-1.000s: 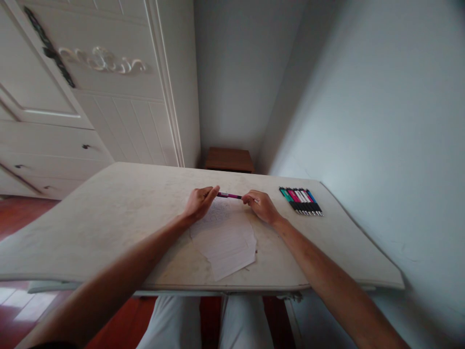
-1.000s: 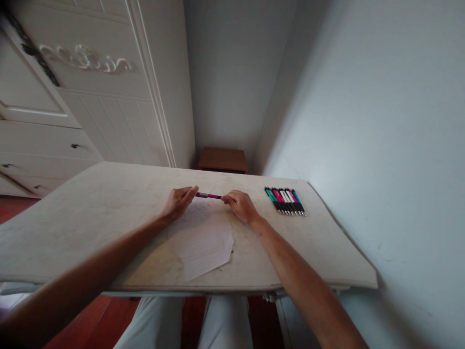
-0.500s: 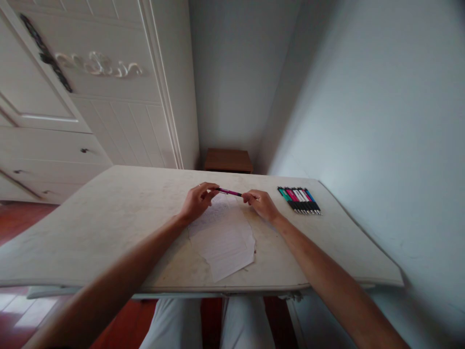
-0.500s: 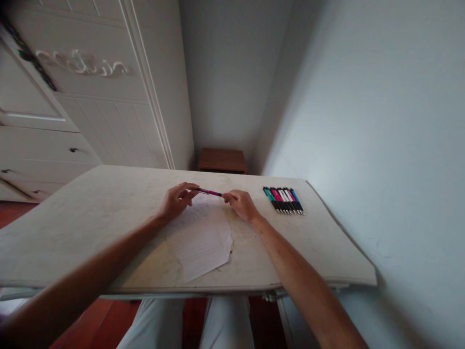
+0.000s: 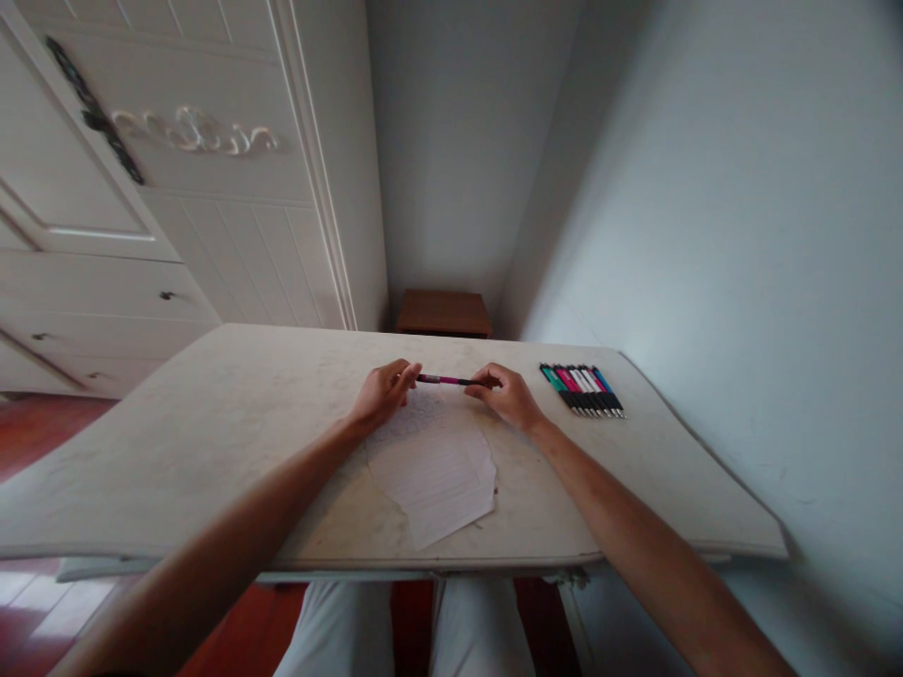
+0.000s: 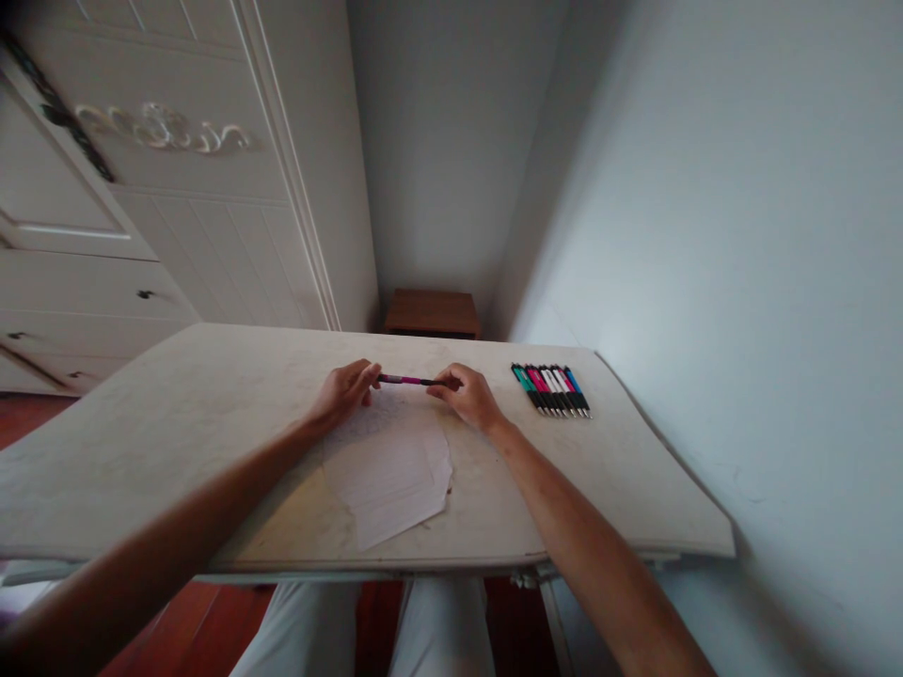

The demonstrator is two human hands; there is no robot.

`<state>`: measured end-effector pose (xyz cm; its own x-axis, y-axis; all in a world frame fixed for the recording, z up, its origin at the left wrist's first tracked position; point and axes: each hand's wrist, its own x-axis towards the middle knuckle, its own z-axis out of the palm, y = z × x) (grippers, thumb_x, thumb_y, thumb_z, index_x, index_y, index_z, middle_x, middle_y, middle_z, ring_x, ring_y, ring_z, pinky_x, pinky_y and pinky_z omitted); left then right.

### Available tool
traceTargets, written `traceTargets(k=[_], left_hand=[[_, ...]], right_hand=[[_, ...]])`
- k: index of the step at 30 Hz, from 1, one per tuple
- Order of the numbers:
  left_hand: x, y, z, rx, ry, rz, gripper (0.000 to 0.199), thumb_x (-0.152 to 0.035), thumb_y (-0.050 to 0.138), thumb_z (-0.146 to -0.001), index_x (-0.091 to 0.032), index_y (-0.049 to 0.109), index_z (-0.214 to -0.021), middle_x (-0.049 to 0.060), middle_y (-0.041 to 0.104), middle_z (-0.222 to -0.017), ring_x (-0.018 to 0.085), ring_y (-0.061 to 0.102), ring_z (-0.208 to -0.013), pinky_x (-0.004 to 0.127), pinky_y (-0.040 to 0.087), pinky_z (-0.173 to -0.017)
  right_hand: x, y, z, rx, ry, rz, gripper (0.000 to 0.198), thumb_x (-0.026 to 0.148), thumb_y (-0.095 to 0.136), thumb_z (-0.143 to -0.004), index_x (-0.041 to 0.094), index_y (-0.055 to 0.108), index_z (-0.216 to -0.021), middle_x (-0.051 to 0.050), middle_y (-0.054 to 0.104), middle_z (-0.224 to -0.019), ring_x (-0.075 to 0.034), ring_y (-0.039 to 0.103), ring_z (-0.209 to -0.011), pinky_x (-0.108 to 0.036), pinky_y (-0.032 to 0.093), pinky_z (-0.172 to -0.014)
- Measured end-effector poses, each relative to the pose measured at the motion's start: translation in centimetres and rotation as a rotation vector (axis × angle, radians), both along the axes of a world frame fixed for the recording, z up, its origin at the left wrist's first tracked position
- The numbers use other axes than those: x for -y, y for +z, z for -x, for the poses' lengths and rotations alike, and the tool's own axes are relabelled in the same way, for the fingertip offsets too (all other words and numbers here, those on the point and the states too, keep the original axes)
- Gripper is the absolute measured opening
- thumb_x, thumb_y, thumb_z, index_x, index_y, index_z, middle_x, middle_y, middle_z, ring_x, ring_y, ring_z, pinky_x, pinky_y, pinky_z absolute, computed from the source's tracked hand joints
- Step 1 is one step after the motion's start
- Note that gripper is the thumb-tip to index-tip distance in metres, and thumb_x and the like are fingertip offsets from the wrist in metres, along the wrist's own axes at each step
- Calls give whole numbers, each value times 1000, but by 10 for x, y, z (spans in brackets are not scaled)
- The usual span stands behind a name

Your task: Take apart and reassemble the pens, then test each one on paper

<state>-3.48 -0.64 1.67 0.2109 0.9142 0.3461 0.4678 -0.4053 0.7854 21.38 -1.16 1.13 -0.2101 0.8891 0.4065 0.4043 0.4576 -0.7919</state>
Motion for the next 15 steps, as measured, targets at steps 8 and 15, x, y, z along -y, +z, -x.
traceTargets(k=[8,15], left_hand=[[-6,-6,-2,49,-56,-96,33,-44,61,-82,-16,65,-98,3,68,-78,9,58,-49,20,46,-50],[0,1,0,-27,-83,-78,40,-46,46,-91,-15,63,-71,0,60,-57,10,55,-49,20,43,-52]], right_hand=[[3,2,0,-22,6,72,42,57,59,-83,17,64,-71,1,54,-60,-13,48,-58,-25,35,-54],[1,4,0,-93,17,42,34,52,68,-75,18,64,-79,-2,62,-73,-15,55,-65,-26,42,-61]])
